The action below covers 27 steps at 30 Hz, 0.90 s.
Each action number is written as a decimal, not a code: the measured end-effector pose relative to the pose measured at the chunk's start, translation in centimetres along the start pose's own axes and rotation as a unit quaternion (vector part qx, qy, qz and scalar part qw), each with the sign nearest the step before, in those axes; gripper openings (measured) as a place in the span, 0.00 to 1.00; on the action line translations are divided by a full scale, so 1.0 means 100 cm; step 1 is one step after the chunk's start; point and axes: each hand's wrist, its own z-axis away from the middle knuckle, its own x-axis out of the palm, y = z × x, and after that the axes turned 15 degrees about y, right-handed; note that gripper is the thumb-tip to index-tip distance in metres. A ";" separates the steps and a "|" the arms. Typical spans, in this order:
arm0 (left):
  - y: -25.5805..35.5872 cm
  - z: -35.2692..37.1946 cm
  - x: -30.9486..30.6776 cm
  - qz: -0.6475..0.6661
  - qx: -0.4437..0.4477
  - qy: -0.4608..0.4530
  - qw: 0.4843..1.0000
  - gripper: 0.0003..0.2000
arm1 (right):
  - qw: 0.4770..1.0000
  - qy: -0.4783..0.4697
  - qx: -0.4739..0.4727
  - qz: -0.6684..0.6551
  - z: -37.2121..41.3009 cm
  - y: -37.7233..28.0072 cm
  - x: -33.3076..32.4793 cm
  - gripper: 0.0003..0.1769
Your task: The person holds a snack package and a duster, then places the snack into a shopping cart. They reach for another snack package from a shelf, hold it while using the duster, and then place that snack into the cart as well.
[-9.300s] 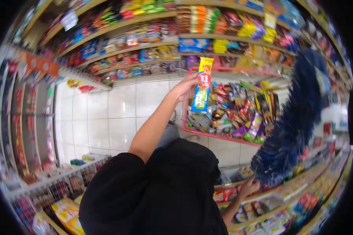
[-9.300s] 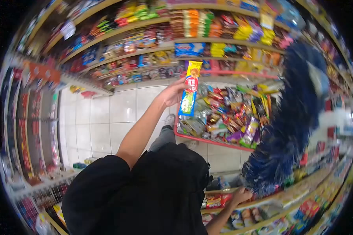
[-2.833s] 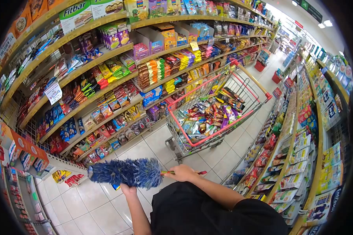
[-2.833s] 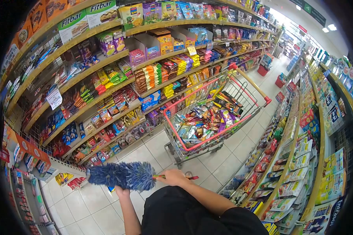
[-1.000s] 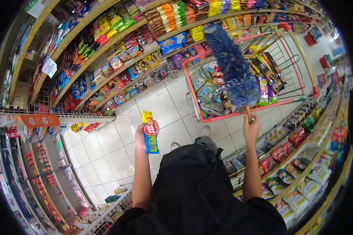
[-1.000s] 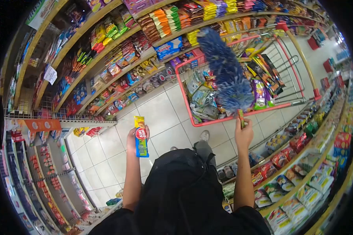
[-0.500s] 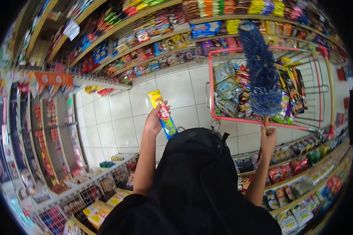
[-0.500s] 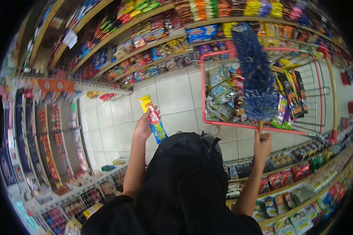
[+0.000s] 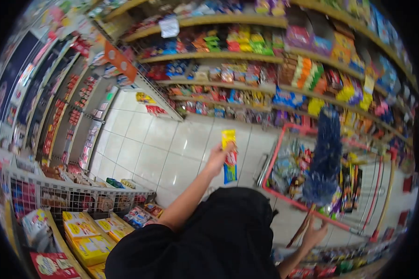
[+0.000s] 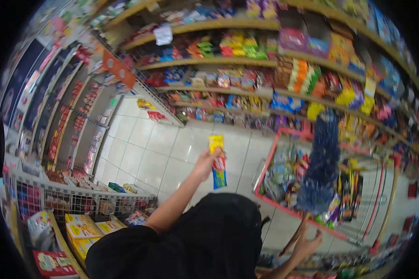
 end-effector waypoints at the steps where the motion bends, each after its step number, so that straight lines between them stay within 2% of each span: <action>1: 0.005 0.004 0.007 -0.021 0.016 -0.016 1.000 0.11 | 0.999 0.040 -0.007 -0.019 -0.004 -0.011 -0.005 0.27; 2: 0.007 0.009 0.014 -0.064 0.047 -0.046 0.996 0.11 | 0.996 0.080 -0.010 -0.035 -0.009 -0.023 -0.008 0.27; 3: 0.012 0.014 0.021 -0.110 0.077 -0.075 0.988 0.11 | 0.992 0.041 0.042 -0.115 -0.016 -0.043 -0.010 0.25; 5: 0.034 0.032 0.037 -0.221 0.146 -0.208 0.942 0.12 | 0.954 -0.048 0.140 -0.262 -0.023 -0.080 -0.015 0.21; 7: 0.039 0.044 0.052 -0.277 0.325 -0.325 0.844 0.13 | 0.911 -0.139 0.110 -0.373 -0.022 -0.107 -0.006 0.20; 9: 0.051 0.059 0.064 -0.312 0.314 -0.439 0.782 0.14 | 0.869 -0.217 0.035 -0.443 -0.018 -0.135 -0.001 0.21; 10: 0.050 0.065 0.069 -0.321 0.317 -0.454 0.768 0.14 | 0.853 -0.247 -0.019 -0.460 -0.014 -0.148 -0.001 0.22; 12: 0.060 0.079 0.075 -0.361 0.307 -0.479 0.739 0.14 | 0.839 -0.327 -0.065 -0.431 -0.004 -0.159 0.002 0.24; 13: 0.057 0.079 0.075 -0.369 0.317 -0.478 0.731 0.14 | 0.836 -0.332 -0.080 -0.430 0.005 -0.155 0.012 0.21; 16: 0.045 0.083 0.066 -0.379 0.337 -0.461 0.728 0.15 | 0.801 -0.392 0.012 -0.451 0.021 -0.159 0.017 0.16; 17: 0.045 0.086 0.061 -0.375 0.344 -0.447 0.735 0.15 | 0.804 -0.390 0.029 -0.448 0.025 -0.163 0.012 0.11; 20: 0.056 0.095 0.047 -0.346 0.324 -0.423 0.773 0.16 | 0.788 -0.417 0.036 -0.451 0.027 -0.168 0.007 0.09; 21: 0.060 0.097 0.041 -0.332 0.308 -0.419 0.787 0.17 | 0.786 -0.419 0.043 -0.453 0.026 -0.166 0.006 0.09; 24: 0.062 0.087 0.023 -0.402 0.266 -0.429 0.764 0.18 | 0.776 -0.413 0.078 -0.470 0.017 -0.161 0.005 0.08; 25: 0.062 0.083 0.016 -0.392 0.299 -0.418 0.763 0.15 | 0.771 -0.405 0.098 -0.482 0.013 -0.159 0.002 0.07; 27: 0.069 0.077 0.005 -0.400 0.274 -0.402 0.777 0.14 | 0.768 -0.388 0.122 -0.495 0.005 -0.158 -0.004 0.07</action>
